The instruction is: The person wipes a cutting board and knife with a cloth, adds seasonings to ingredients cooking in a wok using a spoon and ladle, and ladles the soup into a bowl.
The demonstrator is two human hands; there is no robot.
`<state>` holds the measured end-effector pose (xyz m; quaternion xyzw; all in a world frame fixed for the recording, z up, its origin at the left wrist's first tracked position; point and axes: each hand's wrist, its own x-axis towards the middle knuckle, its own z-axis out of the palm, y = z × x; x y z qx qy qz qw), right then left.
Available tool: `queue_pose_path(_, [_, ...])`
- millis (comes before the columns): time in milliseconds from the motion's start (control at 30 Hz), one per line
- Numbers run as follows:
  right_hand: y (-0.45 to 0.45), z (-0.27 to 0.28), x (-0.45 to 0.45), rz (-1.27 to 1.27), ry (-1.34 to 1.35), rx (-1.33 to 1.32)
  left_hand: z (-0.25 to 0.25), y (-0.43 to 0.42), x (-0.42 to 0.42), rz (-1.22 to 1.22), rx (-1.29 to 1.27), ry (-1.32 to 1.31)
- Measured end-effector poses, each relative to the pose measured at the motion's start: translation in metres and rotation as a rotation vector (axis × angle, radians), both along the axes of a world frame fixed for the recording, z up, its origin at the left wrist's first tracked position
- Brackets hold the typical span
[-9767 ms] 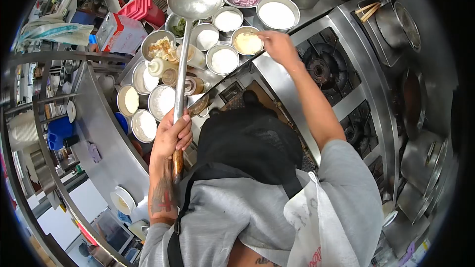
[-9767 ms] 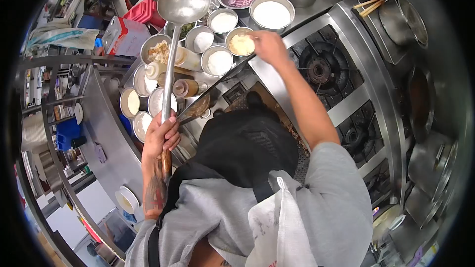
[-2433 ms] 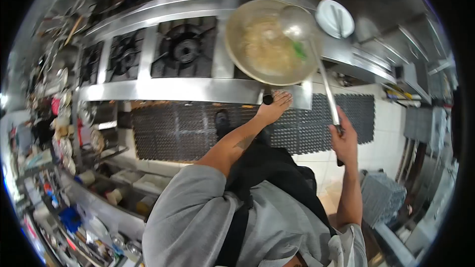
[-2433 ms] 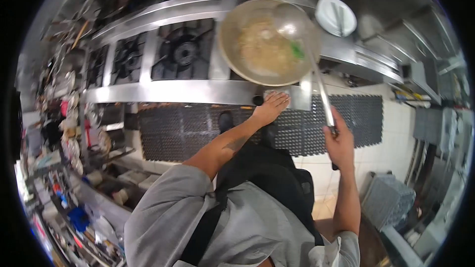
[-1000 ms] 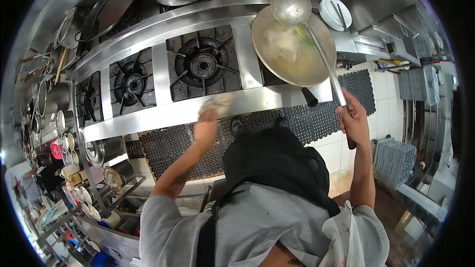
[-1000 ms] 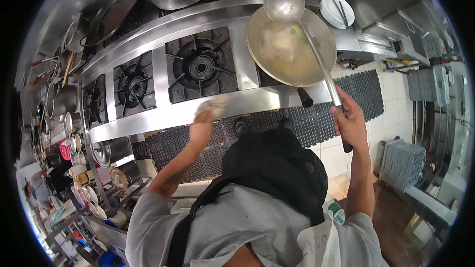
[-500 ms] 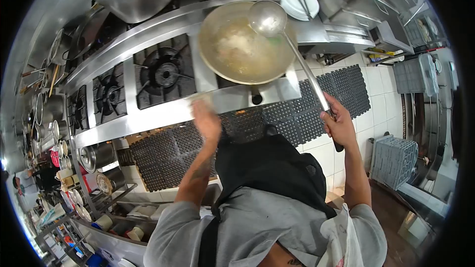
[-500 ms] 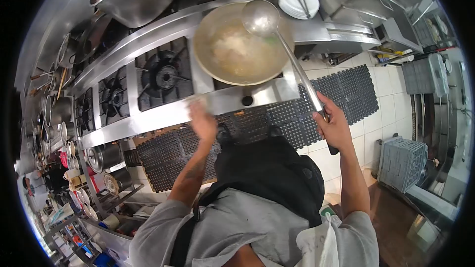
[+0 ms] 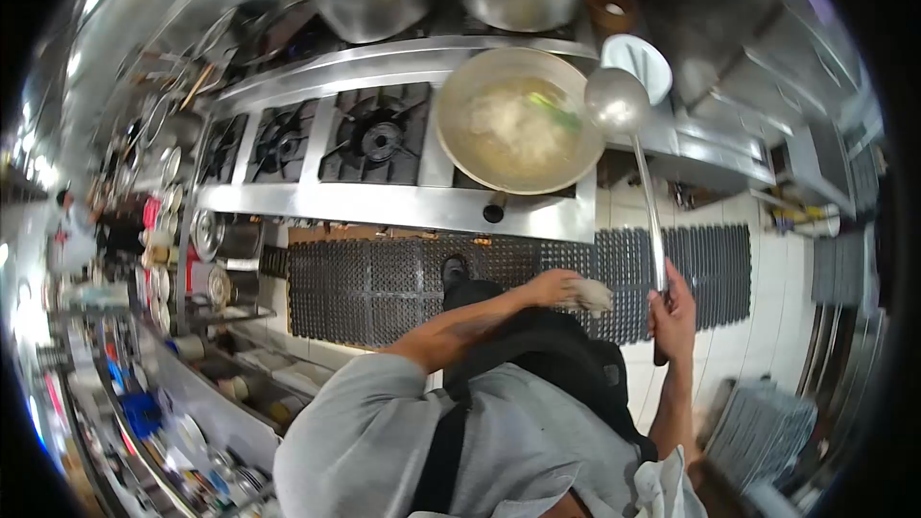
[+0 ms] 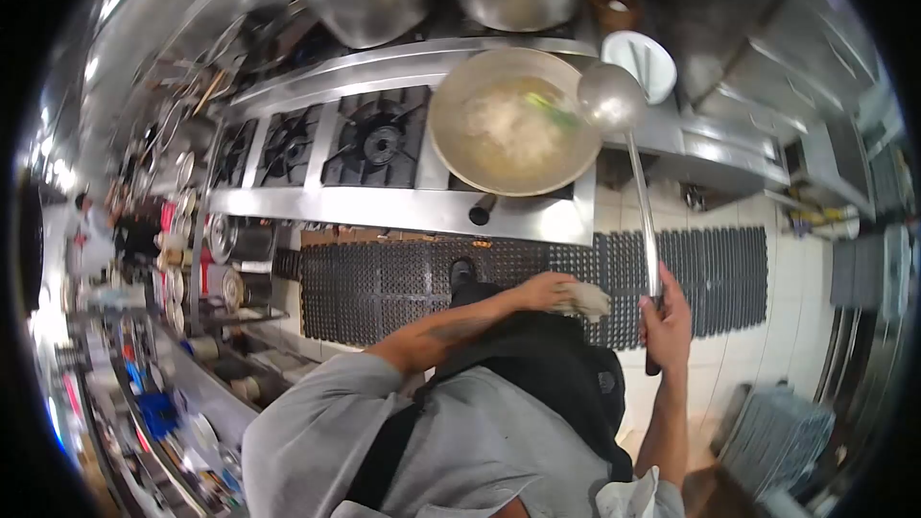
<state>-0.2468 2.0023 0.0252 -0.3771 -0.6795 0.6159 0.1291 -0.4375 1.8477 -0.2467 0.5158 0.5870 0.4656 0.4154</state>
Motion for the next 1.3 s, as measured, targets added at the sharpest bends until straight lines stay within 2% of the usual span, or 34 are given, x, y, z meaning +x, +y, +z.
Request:
queue_pose_path(33, [0.0, -0.003, -0.009, 0.0, 0.016, -0.027, 0.049, -0.038, -0.029, 0.074, -0.279, -0.612])
queue_pose_path(67, [0.006, -0.01, -0.016, 0.013, 0.076, -0.122, 0.071, -0.072, -0.056, 0.265, -0.246, -0.646])
queue_pose_path(100, [0.01, -0.01, -0.026, 0.028, 0.083, -0.168, 0.066, -0.11, -0.09, 0.442, -0.255, -0.674])
queue_pose_path(133, [0.012, -0.011, -0.036, 0.051, 0.07, -0.166, 0.064, -0.144, -0.121, 0.635, -0.058, -0.616])
queue_pose_path(167, [0.013, -0.01, -0.048, 0.069, 0.054, -0.164, 0.095, -0.174, -0.167, 0.624, -0.216, -0.643])
queue_pose_path(200, [0.012, -0.006, -0.063, 0.085, 0.049, -0.157, 0.067, -0.206, -0.211, 0.908, -0.241, -0.545])
queue_pose_path(233, [0.01, -0.001, -0.078, 0.07, 0.03, -0.166, 0.078, -0.224, -0.251, 1.104, -0.179, -0.612])
queue_pose_path(267, [0.007, 0.004, -0.093, 0.049, 0.008, -0.174, 0.122, -0.23, -0.287, 1.069, -0.118, -0.58])
queue_pose_path(300, [0.002, 0.009, -0.107, 0.047, -0.001, -0.166, 0.118, -0.24, -0.331, 1.171, -0.011, -0.541])
queue_pose_path(367, [-0.01, 0.016, -0.134, 0.031, -0.035, -0.144, 0.107, -0.245, -0.427, 1.219, -0.036, -0.188])
queue_pose_path(400, [-0.017, 0.019, -0.147, 0.023, -0.032, -0.132, 0.128, -0.233, -0.459, 1.197, -0.014, -0.16])
queue_pose_path(467, [-0.032, 0.026, -0.168, -0.007, -0.053, -0.129, 0.127, -0.207, -0.532, 1.228, 0.015, 0.26])
queue_pose_path(533, [-0.054, 0.041, -0.191, -0.057, -0.116, -0.092, 0.117, -0.183, -0.605, 1.247, -0.181, 0.662])
queue_pose_path(567, [-0.063, 0.046, -0.197, -0.077, -0.127, -0.088, 0.106, -0.178, -0.635, 1.228, -0.178, 0.65])
queue_pose_path(633, [-0.086, 0.054, -0.203, -0.15, -0.149, -0.109, 0.096, -0.168, -0.684, 1.407, -0.31, 1.009])
queue_pose_path(667, [-0.101, 0.061, -0.206, -0.205, -0.168, -0.098, 0.094, -0.167, -0.697, 1.414, -0.372, 1.124])
queue_pose_path(700, [-0.111, 0.065, -0.207, -0.221, -0.173, -0.094, 0.082, -0.154, -0.707, 1.401, -0.363, 1.115])
queue_pose_path(767, [-0.129, 0.072, -0.209, -0.234, -0.172, -0.092, 0.045, -0.115, -0.71, 1.094, -0.791, 0.948])
queue_pose_path(833, [-0.142, 0.081, -0.219, -0.288, -0.207, -0.084, 0.028, -0.058, -0.671, 0.781, -0.714, 1.138])
queue_pose_path(867, [-0.146, 0.082, -0.22, -0.312, -0.208, -0.087, 0.041, -0.03, -0.642, 0.71, -0.629, 1.048])
queue_pose_path(967, [-0.157, 0.089, -0.227, -0.352, -0.199, -0.067, 0.041, 0.032, -0.601, 0.54, -0.329, 0.762])
queue_pose_path(1000, [-0.157, 0.095, -0.232, -0.354, -0.197, -0.073, 0.045, 0.034, -0.604, 0.537, -0.328, 0.756])
queue_pose_path(1067, [-0.161, 0.102, -0.233, -0.351, -0.163, -0.093, 0.061, 0.033, -0.615, 0.511, -0.203, 0.237])
queue_pose_path(1133, [-0.164, 0.106, -0.226, -0.359, -0.155, -0.09, 0.051, 0.008, -0.616, 0.663, -0.045, -0.305])
queue_pose_path(1167, [-0.167, 0.107, -0.221, -0.365, -0.154, -0.086, 0.046, -0.011, -0.616, 0.912, -0.055, -0.396])
queue_pose_path(1200, [-0.171, 0.106, -0.216, -0.38, -0.14, -0.088, 0.055, -0.037, -0.617, 1.094, 0.05, -0.425])
queue_pose_path(1233, [-0.175, 0.104, -0.211, -0.391, -0.125, -0.077, 0.12, -0.062, -0.603, 1.238, 0.091, -0.513])
queue_pose_path(1267, [-0.178, 0.103, -0.205, -0.4, -0.113, -0.068, 0.069, -0.07, -0.632, 1.429, 0.13, -0.13])
queue_pose_path(1300, [-0.181, 0.103, -0.202, -0.406, -0.106, -0.071, 0.1, -0.073, -0.631, 1.494, 0.086, -0.109])
